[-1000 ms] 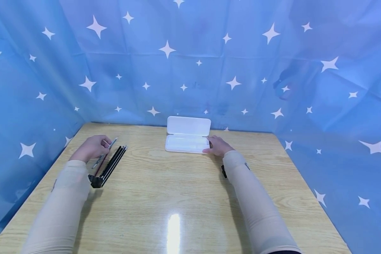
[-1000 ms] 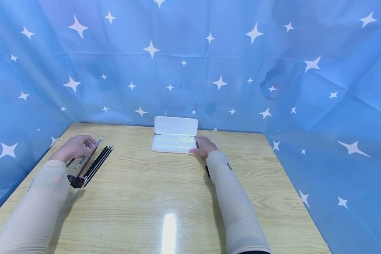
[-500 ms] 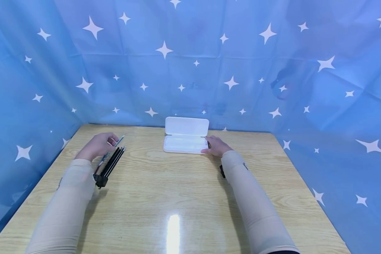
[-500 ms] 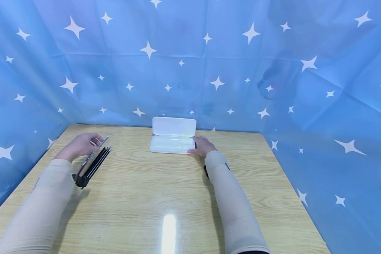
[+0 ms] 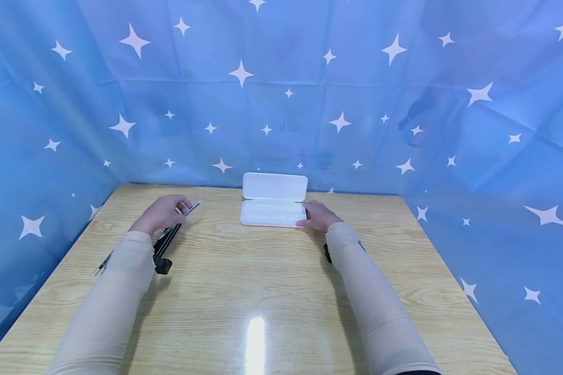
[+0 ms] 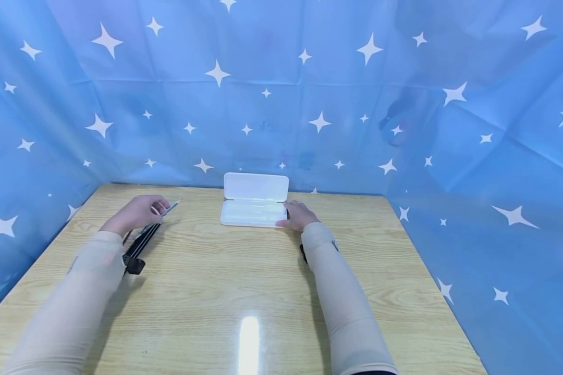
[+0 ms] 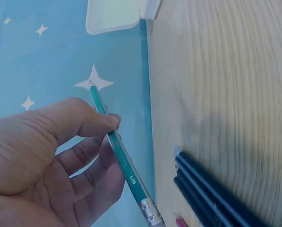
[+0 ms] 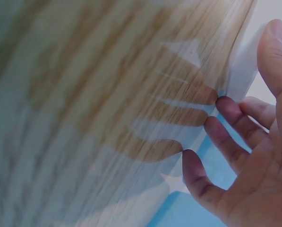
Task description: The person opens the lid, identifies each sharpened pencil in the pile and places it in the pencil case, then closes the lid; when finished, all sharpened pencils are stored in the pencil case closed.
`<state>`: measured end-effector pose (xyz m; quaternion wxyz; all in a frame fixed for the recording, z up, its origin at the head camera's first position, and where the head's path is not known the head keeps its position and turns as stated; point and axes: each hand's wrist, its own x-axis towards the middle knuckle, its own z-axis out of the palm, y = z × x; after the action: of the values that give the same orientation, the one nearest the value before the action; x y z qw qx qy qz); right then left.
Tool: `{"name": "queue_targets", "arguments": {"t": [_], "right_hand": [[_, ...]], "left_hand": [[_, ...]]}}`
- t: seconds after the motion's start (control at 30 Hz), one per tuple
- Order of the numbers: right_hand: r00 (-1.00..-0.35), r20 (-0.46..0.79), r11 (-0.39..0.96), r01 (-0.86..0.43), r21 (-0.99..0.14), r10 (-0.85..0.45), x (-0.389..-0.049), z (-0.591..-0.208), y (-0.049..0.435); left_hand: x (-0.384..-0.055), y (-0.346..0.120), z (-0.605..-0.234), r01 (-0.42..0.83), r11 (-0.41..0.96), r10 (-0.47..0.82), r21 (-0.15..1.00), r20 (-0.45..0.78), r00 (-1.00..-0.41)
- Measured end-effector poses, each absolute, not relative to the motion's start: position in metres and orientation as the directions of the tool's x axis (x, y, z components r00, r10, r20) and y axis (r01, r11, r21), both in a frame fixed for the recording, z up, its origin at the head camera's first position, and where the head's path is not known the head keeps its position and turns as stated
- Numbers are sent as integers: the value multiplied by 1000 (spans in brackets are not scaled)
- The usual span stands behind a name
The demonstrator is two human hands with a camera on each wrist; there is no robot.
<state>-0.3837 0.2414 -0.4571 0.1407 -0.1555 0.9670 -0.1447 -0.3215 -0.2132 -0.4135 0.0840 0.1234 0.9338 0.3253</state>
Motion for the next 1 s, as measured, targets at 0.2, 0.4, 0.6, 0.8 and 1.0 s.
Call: {"name": "queue_targets", "arguments": {"t": [0.2,0.4,0.6,0.8,1.0], "right_hand": [[-911,-228,905,-258,-337,-345,-383,-457,242],[-910,-225,904,-260,-341,-347,-382,-460,244],[-917,-220,909,-249,-335,-333,-383,-462,245],[-923,-228,917,-226,-330,-309,-383,-461,243],[-918,-225,912,-243,-330,-326,-380,-457,242]], "left_hand": [[-327,-198,-416,207,773,296,600,-52,-954],[-333,-180,-414,246,771,322,588,-27,-946],[-345,-163,-417,310,767,359,562,25,-933],[-355,-148,-416,329,793,366,513,31,-930],[-361,-131,-412,359,818,388,449,29,-921]]}}
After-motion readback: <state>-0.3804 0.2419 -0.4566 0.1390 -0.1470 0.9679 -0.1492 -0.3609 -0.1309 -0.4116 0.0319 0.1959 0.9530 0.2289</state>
